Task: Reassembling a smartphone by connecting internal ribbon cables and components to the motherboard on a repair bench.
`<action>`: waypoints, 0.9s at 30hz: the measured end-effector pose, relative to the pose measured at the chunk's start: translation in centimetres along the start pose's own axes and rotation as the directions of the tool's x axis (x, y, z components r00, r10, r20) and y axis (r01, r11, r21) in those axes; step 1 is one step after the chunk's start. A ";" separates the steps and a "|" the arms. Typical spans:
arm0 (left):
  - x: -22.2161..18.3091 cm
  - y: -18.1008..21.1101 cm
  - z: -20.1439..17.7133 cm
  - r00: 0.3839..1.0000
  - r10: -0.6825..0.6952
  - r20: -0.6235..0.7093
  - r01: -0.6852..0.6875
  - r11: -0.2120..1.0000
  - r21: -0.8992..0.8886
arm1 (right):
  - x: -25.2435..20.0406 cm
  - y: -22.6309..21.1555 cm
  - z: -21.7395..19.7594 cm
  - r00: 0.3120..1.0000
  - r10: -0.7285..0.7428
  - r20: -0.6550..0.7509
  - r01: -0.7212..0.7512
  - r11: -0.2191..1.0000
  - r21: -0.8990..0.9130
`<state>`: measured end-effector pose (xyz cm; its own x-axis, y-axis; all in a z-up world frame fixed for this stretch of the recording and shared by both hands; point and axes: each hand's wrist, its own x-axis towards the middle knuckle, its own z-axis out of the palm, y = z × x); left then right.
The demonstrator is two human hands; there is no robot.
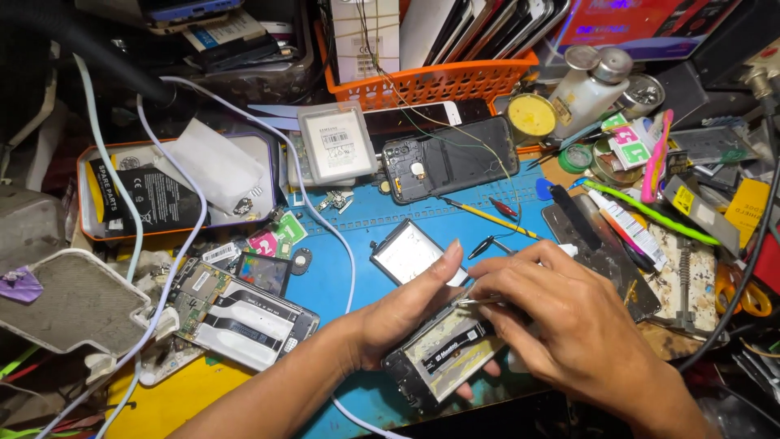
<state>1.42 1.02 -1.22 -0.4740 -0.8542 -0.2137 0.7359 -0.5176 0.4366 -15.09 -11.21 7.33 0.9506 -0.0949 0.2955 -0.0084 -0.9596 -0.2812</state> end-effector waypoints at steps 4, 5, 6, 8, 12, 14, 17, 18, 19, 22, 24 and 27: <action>-0.3 0.7 0.6 0.995 0.097 0.034 -0.096 0.995 -0.039 | -0.8 1.7 0.5 0.990 0.136 -0.043 -0.137 0.990 -0.044; -0.6 1.4 1.2 0.986 0.137 -0.095 -0.141 0.989 -0.035 | -1.1 2.1 0.5 0.965 0.254 -0.072 -0.256 0.966 -0.026; -0.9 2.2 1.7 0.959 0.174 -0.222 -0.185 0.982 -0.026 | -1.4 2.7 0.5 0.924 0.368 -0.100 -0.370 0.929 -0.003; -1.0 2.4 1.7 0.927 0.290 -0.239 -0.259 0.954 0.154 | -1.9 3.6 0.8 0.902 0.404 -0.153 -0.406 0.914 0.021; 0.0 1.7 0.6 0.835 0.459 -0.305 -0.341 0.865 0.368 | -2.2 3.6 0.8 0.870 0.446 -0.212 -0.423 0.895 0.144; 0.0 1.6 0.5 0.823 0.489 -0.288 -0.353 0.838 0.416 | -1.6 2.7 0.5 0.877 0.432 -0.210 -0.400 0.899 0.176; 0.2 1.4 0.2 0.783 0.565 -0.260 -0.367 0.757 0.540 | -1.0 2.0 1.1 0.893 0.397 -0.214 -0.351 0.909 0.223; 0.2 1.3 0.1 0.755 0.609 -0.243 -0.366 0.698 0.615 | -0.7 1.9 1.5 0.899 0.378 -0.222 -0.326 0.915 0.238; 0.2 1.3 0.4 0.756 0.608 -0.241 -0.365 0.698 0.617 | -0.7 2.1 1.7 0.898 0.379 -0.225 -0.326 0.915 0.238; 0.2 1.4 1.3 0.696 0.675 -0.247 -0.295 0.581 0.759 | -0.2 2.4 2.2 0.903 0.414 -0.115 -0.382 0.896 0.226; 0.1 1.3 1.7 0.661 0.702 -0.264 -0.270 0.551 0.790 | 0.1 2.4 2.3 0.925 0.366 -0.101 -0.336 0.913 0.233; 0.4 1.0 1.3 0.611 0.760 -0.222 -0.298 0.481 0.824 | 0.6 2.1 1.8 0.940 0.317 -0.129 -0.286 0.934 0.216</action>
<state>1.37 0.25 0.27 0.3765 -0.9264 0.0069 0.0970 0.0468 0.9942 -13.99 -12.78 5.27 0.8507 -0.4275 0.3058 -0.2125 -0.8119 -0.5438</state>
